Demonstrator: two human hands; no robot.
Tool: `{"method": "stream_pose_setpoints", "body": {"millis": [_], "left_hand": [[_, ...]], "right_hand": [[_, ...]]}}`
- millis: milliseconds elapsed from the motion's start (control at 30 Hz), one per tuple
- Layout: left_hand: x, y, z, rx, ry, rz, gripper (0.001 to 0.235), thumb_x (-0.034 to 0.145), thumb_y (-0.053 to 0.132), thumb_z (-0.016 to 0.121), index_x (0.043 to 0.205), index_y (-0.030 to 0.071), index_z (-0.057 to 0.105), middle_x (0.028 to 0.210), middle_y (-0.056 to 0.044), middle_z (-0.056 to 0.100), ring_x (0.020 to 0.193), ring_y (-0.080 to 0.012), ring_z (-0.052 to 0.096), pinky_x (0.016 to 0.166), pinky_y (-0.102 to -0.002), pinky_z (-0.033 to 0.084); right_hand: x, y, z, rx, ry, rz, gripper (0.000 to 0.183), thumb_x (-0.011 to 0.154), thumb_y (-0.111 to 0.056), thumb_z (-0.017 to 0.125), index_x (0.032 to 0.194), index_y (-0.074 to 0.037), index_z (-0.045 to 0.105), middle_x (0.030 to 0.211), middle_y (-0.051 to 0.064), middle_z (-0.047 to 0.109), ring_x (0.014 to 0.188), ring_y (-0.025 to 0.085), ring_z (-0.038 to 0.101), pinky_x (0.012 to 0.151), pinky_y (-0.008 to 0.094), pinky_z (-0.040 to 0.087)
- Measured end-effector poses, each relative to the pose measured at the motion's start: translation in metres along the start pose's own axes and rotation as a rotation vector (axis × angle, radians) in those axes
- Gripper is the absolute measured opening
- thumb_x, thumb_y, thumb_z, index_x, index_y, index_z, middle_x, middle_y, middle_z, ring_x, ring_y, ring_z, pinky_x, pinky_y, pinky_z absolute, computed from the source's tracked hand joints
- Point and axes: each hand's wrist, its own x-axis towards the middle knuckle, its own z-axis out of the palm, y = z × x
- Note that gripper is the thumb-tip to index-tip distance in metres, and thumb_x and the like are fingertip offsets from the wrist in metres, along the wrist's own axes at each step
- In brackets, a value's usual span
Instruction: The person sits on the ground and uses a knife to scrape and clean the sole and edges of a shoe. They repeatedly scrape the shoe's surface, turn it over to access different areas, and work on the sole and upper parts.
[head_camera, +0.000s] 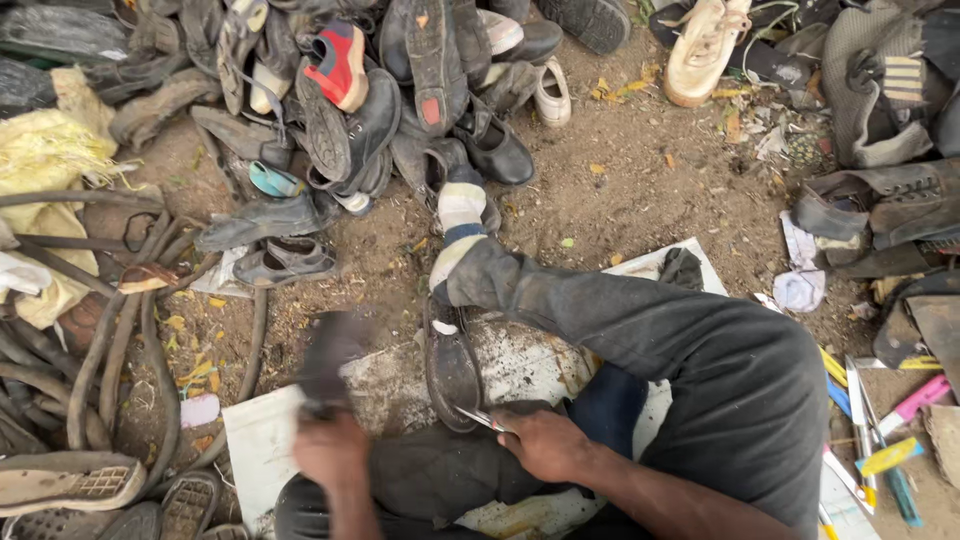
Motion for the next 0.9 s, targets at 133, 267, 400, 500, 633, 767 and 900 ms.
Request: {"method": "stream_pose_setpoints", "body": {"millis": [133, 267, 400, 500, 633, 767, 900], "left_hand": [[0.017, 0.076, 0.017, -0.486, 0.404, 0.365, 0.043, 0.085, 0.003, 0.06, 0.125, -0.012, 0.058, 0.105, -0.02, 0.07, 0.083, -0.0265, 0.07, 0.069, -0.037, 0.06], [-0.068, 0.2, 0.036, -0.508, -0.409, 0.699, 0.044, 0.088, 0.01, 0.066, 0.13, 0.001, 0.058, 0.108, -0.012, 0.076, 0.09, -0.0217, 0.072, 0.076, -0.034, 0.059], [-0.1, 0.236, -0.001, -0.454, -0.825, 0.891, 0.046, 0.091, 0.017, 0.073, 0.135, 0.015, 0.059, 0.11, -0.004, 0.082, 0.096, -0.017, 0.075, 0.083, -0.03, 0.058], [-0.057, 0.188, -0.002, -0.189, -0.417, 0.239, 0.05, 0.084, 0.02, 0.069, 0.133, 0.013, 0.061, 0.134, -0.01, 0.067, 0.097, -0.0294, 0.077, 0.079, -0.043, 0.063], [-0.048, 0.084, 0.055, 0.234, -0.64, 0.153, 0.061, 0.1, 0.054, 0.055, 0.141, 0.009, 0.057, 0.121, -0.024, 0.071, 0.113, -0.044, 0.067, 0.098, -0.054, 0.053], [-0.054, 0.024, 0.089, -0.014, -0.597, -0.012, 0.053, 0.104, 0.052, 0.054, 0.128, 0.009, 0.072, 0.117, -0.025, 0.073, 0.112, -0.041, 0.069, 0.098, -0.051, 0.053], [-0.033, 0.002, 0.058, -0.092, -0.498, -0.034, 0.052, 0.101, 0.05, 0.058, 0.129, 0.008, 0.071, 0.124, -0.028, 0.066, 0.119, -0.043, 0.061, 0.1, -0.052, 0.051]], "right_hand": [[0.01, -0.014, 0.002, -0.093, 0.019, 0.05, 0.048, 0.104, -0.029, 0.053, 0.148, -0.013, 0.048, 0.097, 0.022, 0.072, 0.092, 0.041, 0.07, 0.084, 0.051, 0.053], [0.015, -0.012, -0.001, -0.136, 0.08, 0.075, 0.047, 0.102, -0.03, 0.055, 0.145, -0.013, 0.05, 0.094, 0.022, 0.072, 0.091, 0.042, 0.07, 0.081, 0.053, 0.053], [-0.002, 0.003, -0.01, -0.1, 0.127, 0.1, 0.046, 0.1, -0.03, 0.057, 0.143, -0.014, 0.053, 0.091, 0.022, 0.072, 0.089, 0.043, 0.069, 0.078, 0.054, 0.053], [-0.014, 0.013, -0.014, -0.005, 0.271, 0.052, 0.045, 0.099, -0.031, 0.059, 0.141, -0.015, 0.054, 0.088, 0.022, 0.072, 0.087, 0.044, 0.069, 0.075, 0.055, 0.053], [0.002, 0.006, -0.019, 0.113, 0.437, -0.141, 0.045, 0.099, -0.028, 0.061, 0.138, -0.006, 0.055, 0.093, 0.023, 0.072, 0.081, 0.044, 0.071, 0.069, 0.053, 0.054], [0.01, -0.004, -0.022, 0.14, 0.408, -0.024, 0.049, 0.099, -0.031, 0.061, 0.142, -0.009, 0.054, 0.073, 0.021, 0.068, 0.064, 0.038, 0.066, 0.058, 0.049, 0.049], [-0.003, -0.004, -0.034, 0.233, 0.348, 0.15, 0.05, 0.1, -0.034, 0.059, 0.144, -0.011, 0.055, 0.058, 0.018, 0.058, 0.047, 0.025, 0.054, 0.051, 0.042, 0.042]]}}
